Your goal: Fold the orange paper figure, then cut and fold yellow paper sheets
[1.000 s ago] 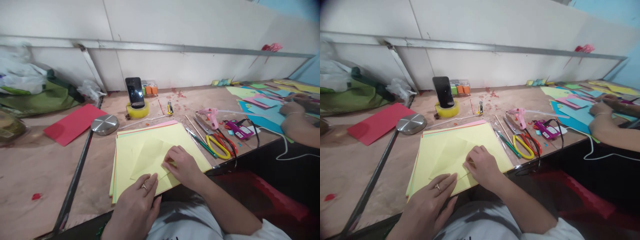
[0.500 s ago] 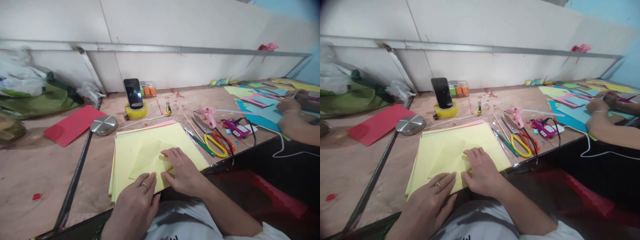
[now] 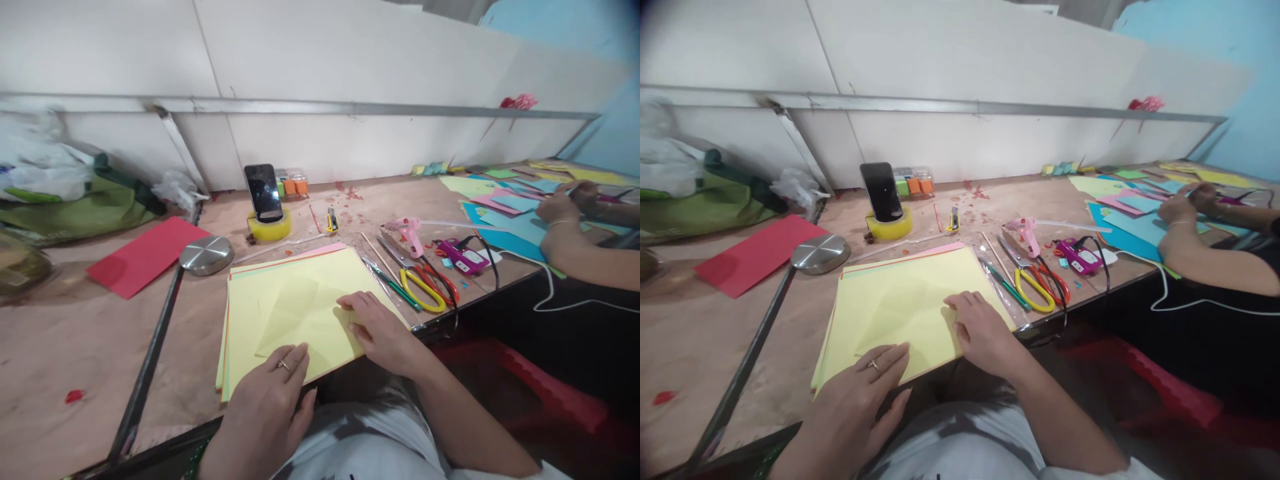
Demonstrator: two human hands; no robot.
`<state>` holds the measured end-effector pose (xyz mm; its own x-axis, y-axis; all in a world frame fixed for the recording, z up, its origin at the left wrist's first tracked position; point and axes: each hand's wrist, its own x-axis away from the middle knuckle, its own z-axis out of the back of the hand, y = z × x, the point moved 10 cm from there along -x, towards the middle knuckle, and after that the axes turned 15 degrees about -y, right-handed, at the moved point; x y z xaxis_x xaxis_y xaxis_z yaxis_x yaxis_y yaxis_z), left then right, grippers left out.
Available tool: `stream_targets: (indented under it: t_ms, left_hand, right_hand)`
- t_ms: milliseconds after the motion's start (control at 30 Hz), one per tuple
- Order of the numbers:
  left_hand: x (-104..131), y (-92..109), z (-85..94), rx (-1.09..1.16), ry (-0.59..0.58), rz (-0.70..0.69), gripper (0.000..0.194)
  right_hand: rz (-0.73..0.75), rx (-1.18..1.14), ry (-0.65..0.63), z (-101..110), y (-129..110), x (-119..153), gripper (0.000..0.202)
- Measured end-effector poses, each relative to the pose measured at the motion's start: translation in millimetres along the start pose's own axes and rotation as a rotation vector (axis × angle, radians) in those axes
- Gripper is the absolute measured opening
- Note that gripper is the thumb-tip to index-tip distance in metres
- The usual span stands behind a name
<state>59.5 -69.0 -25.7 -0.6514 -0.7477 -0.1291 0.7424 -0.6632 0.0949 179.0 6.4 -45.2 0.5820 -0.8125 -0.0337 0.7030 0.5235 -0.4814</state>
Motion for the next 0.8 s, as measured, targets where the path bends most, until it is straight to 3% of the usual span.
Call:
stream_targets:
  t_ms: [133, 267, 500, 633, 800]
  left_hand:
    - [-11, 1, -9.9, 0.035, -0.14, 0.037, 0.033]
    - [-11, 4, -12.4, -0.013, -0.133, 0.016, 0.043]
    - [10, 2, -3.4, -0.048, -0.003, -0.027, 0.025]
    - [7, 3, -1.9, -0.025, -0.012, -0.01, 0.022]
    - [3, 3, 0.0, -0.005, -0.022, 0.014, 0.021]
  right_hand:
    - [0.154, 0.118, 0.074, 0, -29, 3, 0.039]
    - [0.404, 0.233, 0.136, -11, -55, 12, 0.031]
    - [0.242, 0.294, 0.114, 4, -24, 18, 0.033]
    - [0.245, 0.324, 0.143, 3, -38, 11, 0.029]
    - [0.273, 0.313, -0.014, -21, -50, -17, 0.027]
